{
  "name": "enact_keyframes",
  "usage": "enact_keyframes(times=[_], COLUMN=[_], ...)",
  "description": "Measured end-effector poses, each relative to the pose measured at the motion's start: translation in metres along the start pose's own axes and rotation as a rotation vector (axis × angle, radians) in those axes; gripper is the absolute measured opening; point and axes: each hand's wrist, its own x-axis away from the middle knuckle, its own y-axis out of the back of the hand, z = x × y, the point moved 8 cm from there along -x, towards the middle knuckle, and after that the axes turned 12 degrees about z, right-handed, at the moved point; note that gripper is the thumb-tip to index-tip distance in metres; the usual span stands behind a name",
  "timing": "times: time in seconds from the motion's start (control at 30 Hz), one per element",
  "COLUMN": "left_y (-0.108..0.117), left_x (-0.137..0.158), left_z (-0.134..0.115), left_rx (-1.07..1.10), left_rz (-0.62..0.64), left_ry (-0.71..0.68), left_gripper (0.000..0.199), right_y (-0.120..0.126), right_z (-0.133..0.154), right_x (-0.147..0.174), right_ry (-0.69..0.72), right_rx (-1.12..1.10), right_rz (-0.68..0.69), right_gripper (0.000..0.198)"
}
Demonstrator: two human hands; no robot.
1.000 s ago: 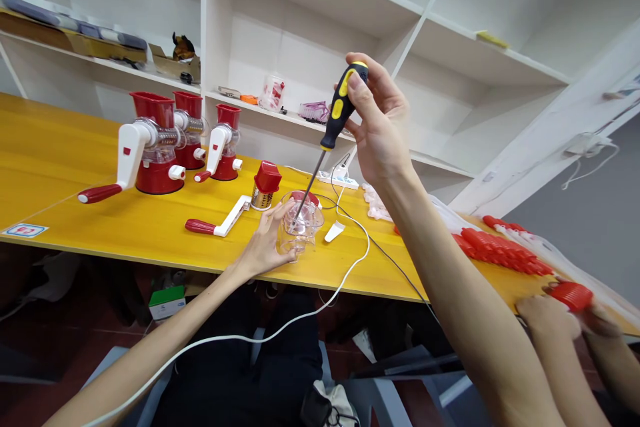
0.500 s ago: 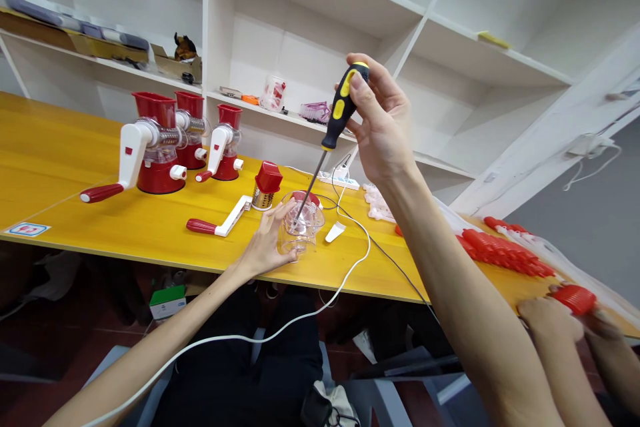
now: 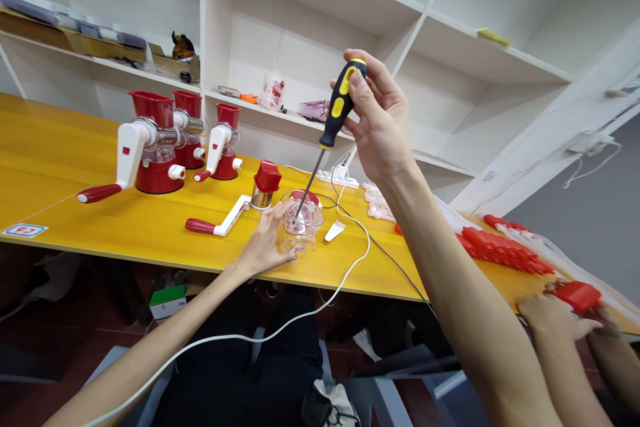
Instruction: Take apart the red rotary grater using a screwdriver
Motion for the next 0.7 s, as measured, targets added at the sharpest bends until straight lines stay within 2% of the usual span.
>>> enact_keyframes(times=[0.53,0.7], left_y=[-0.0022,-0.0031], left_x=[0.0003,0.0002], left_z=[0.0031,0.0041], left_rx=[0.007,0.027], left_rz=[0.019,0.020], left_ry=[0.032,0.035], left_gripper=[0.102,0.103], right_y=[-0.0082,-0.0047], right_z=[0.0034,0.0059], right_x=[0.0046,0.0045], right_ry=[0.056,0.071], right_rx=[-0.082,-0.102], right_rz=[0.013,-0.091], right_gripper=[0.058,0.055])
